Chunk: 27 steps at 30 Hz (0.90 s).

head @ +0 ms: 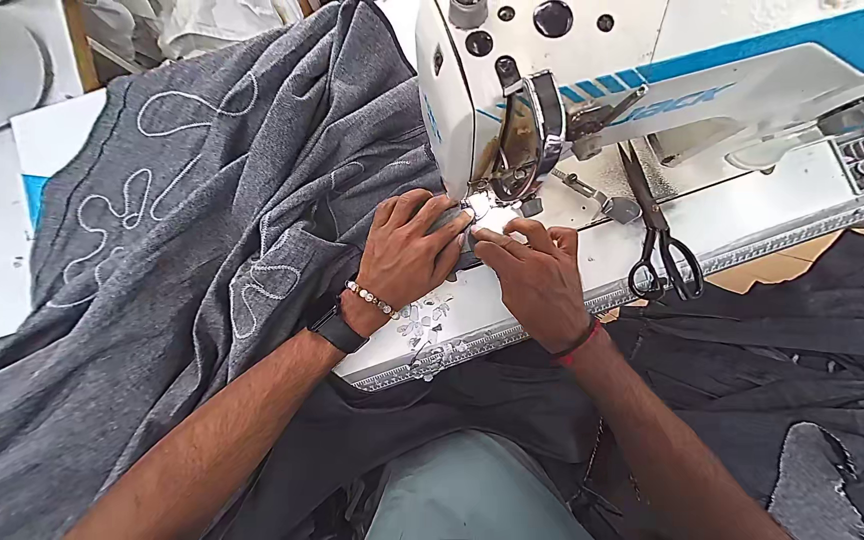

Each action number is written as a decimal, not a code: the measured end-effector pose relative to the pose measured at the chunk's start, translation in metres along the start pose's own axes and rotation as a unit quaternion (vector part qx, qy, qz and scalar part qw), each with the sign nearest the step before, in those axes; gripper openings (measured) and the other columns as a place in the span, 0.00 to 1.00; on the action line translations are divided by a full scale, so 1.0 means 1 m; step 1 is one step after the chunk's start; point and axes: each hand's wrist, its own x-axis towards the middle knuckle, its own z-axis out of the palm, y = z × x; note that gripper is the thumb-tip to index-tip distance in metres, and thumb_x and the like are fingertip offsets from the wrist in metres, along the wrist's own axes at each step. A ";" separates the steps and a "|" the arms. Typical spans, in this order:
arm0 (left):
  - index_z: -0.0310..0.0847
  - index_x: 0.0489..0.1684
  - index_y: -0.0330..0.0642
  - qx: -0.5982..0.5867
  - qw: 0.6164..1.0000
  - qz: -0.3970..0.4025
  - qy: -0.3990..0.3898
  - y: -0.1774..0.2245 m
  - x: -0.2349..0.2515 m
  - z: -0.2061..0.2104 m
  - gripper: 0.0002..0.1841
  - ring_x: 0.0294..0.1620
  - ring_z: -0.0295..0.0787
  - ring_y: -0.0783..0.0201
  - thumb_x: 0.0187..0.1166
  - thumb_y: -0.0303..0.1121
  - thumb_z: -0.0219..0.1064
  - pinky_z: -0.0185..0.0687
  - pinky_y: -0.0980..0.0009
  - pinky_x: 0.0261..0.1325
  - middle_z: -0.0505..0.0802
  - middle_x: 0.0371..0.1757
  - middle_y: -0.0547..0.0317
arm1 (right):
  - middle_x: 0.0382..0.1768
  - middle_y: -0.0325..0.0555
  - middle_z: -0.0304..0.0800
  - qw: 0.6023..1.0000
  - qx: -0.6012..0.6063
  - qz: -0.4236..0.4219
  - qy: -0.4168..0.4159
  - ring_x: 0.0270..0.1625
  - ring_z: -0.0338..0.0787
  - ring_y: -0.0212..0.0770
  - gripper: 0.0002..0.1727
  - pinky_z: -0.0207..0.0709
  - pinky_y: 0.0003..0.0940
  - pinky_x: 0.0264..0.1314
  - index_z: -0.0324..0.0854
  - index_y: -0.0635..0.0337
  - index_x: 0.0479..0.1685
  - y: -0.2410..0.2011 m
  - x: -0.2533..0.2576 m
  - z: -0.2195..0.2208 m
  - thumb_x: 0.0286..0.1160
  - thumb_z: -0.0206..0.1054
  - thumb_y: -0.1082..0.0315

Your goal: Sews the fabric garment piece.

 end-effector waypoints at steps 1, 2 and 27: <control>0.87 0.70 0.55 -0.004 1.000 0.004 0.005 0.000 -0.001 -0.001 0.21 0.80 0.74 0.49 0.87 0.45 0.54 0.63 0.48 0.79 0.87 0.74 0.57 | 0.68 0.27 0.91 0.999 -0.024 -0.027 -0.018 0.70 0.84 0.40 0.17 0.65 0.50 0.65 0.91 0.42 0.55 -0.001 0.005 -0.009 0.85 0.58 0.72; 0.87 0.68 0.52 -0.009 1.000 0.009 0.010 0.000 -0.002 -0.002 0.20 0.79 0.75 0.49 0.87 0.44 0.55 0.65 0.48 0.79 0.88 0.73 0.57 | 0.65 0.31 0.93 0.997 -0.044 -0.054 -0.037 0.67 0.86 0.43 0.17 0.66 0.51 0.63 0.91 0.44 0.54 -0.003 0.011 -0.018 0.83 0.58 0.73; 0.89 0.67 0.63 -0.012 0.993 0.112 0.034 -0.037 0.015 0.003 0.19 0.74 0.78 0.49 0.86 0.38 0.56 0.64 0.49 0.77 0.91 0.66 0.60 | 0.55 0.47 0.90 0.994 -0.104 0.006 -0.040 0.60 0.83 0.53 0.18 0.67 0.49 0.49 0.90 0.31 0.61 0.009 0.032 -0.005 0.84 0.59 0.63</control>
